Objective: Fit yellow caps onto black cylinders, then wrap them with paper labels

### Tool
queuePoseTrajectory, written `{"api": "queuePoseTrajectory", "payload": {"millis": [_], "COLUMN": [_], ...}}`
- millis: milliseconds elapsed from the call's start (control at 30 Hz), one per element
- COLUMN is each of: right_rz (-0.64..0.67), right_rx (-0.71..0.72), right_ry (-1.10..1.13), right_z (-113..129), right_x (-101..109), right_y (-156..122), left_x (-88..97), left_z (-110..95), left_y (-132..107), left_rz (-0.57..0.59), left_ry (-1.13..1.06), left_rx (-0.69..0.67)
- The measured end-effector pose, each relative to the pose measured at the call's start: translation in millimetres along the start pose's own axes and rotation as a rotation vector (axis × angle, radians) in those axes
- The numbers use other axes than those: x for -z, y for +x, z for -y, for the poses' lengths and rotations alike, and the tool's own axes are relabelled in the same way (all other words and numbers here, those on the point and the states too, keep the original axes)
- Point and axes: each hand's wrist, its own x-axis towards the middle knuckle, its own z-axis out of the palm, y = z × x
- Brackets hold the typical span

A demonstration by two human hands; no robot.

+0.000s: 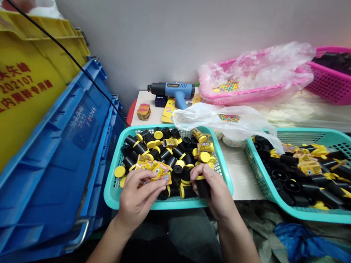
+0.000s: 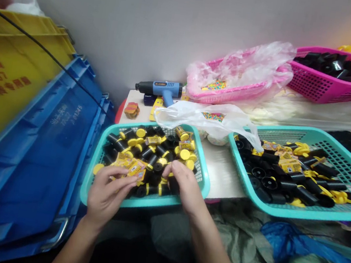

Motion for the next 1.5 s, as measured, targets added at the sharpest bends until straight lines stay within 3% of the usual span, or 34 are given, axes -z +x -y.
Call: {"api": "queuePoseTrajectory", "payload": {"millis": [100,200,467,567,733,800,867,933,1067,1167,1333,1500], "right_rz": [0.123,0.216,0.096,0.081,0.026,-0.011,-0.004,0.003,-0.154,-0.125,0.067,-0.129], "right_rx": [-0.089,-0.192,-0.155,-0.142,-0.103,-0.061,-0.027,-0.012,0.147,0.276,0.242,0.127], "right_ry": [-0.288,-0.383,-0.312,-0.261,-0.422,-0.542,-0.624,-0.676,-0.684,-0.646,-0.474,-0.640], "right_z": [2,2,-9,-11,-13,-14,-15,-13,-2,6,10,10], "right_x": [-4,-13,-24,-30,-49,-55,-59,-58,-53,-53,-57,-56], "right_y": [0,1,5,5,10,13,15,14,12,21,49,52], "left_x": [2.8,3.4,8.6,8.9,4.3,4.9,8.3,13.5,24.2,29.4,36.5,45.2], "left_z": [-3,-3,5,2,-2,2,8,16,30,34,35,35], "left_y": [5,8,-7,-12,-9,-7,-7,-6,-2,5,13,14], "left_rz": [-0.091,-0.088,0.095,0.059,-0.014,-0.024,0.011,0.045,-0.020,0.034,0.141,0.068], "left_ry": [0.041,0.037,-0.106,-0.150,-0.361,-0.471,-0.464,-0.347,-0.065,-0.103,-0.276,-0.367], "left_rx": [-0.123,-0.188,-0.154,0.081,0.857,1.017,1.088,1.063,0.800,0.733,0.824,1.020]}}
